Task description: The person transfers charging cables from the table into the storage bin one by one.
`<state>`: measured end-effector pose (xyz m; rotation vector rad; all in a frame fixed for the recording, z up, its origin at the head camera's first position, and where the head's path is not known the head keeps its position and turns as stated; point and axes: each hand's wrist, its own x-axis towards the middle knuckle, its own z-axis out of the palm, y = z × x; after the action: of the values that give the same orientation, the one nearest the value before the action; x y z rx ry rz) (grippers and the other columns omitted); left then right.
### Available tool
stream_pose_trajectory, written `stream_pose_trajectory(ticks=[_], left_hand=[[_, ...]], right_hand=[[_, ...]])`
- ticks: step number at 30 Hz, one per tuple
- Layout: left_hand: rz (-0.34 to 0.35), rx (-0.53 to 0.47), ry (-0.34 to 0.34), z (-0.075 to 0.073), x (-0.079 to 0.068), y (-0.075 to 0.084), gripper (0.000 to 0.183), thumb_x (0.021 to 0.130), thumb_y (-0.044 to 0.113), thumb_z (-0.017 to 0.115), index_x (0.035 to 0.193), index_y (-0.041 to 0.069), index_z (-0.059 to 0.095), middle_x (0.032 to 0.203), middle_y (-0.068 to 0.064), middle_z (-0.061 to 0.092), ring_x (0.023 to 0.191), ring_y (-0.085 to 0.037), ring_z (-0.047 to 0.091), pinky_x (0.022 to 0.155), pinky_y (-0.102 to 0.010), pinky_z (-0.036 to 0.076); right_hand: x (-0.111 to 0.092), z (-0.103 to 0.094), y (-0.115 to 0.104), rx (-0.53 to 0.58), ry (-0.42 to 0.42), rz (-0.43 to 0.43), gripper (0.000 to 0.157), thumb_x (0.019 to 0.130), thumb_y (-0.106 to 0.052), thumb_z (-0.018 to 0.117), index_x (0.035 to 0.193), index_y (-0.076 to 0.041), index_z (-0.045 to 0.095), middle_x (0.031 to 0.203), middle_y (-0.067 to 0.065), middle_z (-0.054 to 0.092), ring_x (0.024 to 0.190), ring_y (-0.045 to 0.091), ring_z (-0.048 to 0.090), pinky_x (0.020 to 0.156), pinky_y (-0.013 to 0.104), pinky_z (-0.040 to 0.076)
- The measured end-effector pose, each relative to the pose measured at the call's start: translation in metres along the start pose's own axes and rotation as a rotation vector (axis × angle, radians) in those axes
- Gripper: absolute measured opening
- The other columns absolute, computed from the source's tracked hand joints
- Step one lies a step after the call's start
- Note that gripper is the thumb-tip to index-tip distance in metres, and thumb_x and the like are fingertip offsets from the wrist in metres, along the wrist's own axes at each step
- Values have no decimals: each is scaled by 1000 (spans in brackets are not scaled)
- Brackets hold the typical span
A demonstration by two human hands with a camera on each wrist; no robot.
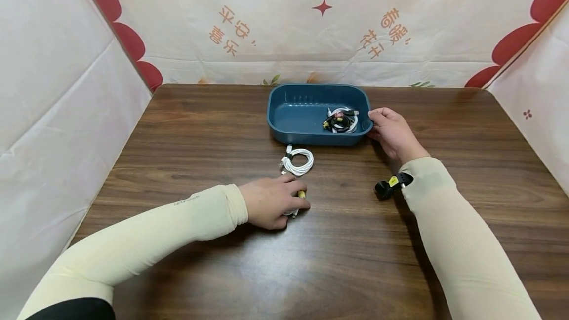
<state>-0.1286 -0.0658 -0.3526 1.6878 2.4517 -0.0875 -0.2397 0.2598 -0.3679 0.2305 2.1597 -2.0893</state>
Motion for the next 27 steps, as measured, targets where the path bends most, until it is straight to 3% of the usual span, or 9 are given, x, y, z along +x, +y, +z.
stream_pose_trajectory(ticks=[7,13,19,27], left_hand=[[17,-8,12,-1,2,-7,50,80,28,72,129,25,63,128,-2,51,114,-21,49,91,-34,48],[38,72,81,-6,2,-6,48,77,31,71,125,27,65,123,0,50,112,-21,49,79,-38,51],[46,124,154,-10,2,-3,46,75,33,69,121,29,67,122,0,50,111,-23,45,82,-42,46],[27,155,193,-14,4,-4,46,78,35,64,124,28,66,125,-2,50,111,-24,43,78,-41,46]], right_hand=[[1,-2,1,-8,7,0,28,104,-27,53,111,0,52,104,5,52,87,11,57,83,29,50],[0,-1,1,-8,2,-4,31,104,-27,53,113,2,50,105,7,52,85,10,57,83,29,51],[0,-1,1,-6,5,-10,29,104,-27,54,113,0,51,105,7,51,85,10,57,83,28,51],[1,-1,2,-19,-1,-7,31,104,-29,53,114,0,51,107,7,50,86,10,57,85,29,51]])
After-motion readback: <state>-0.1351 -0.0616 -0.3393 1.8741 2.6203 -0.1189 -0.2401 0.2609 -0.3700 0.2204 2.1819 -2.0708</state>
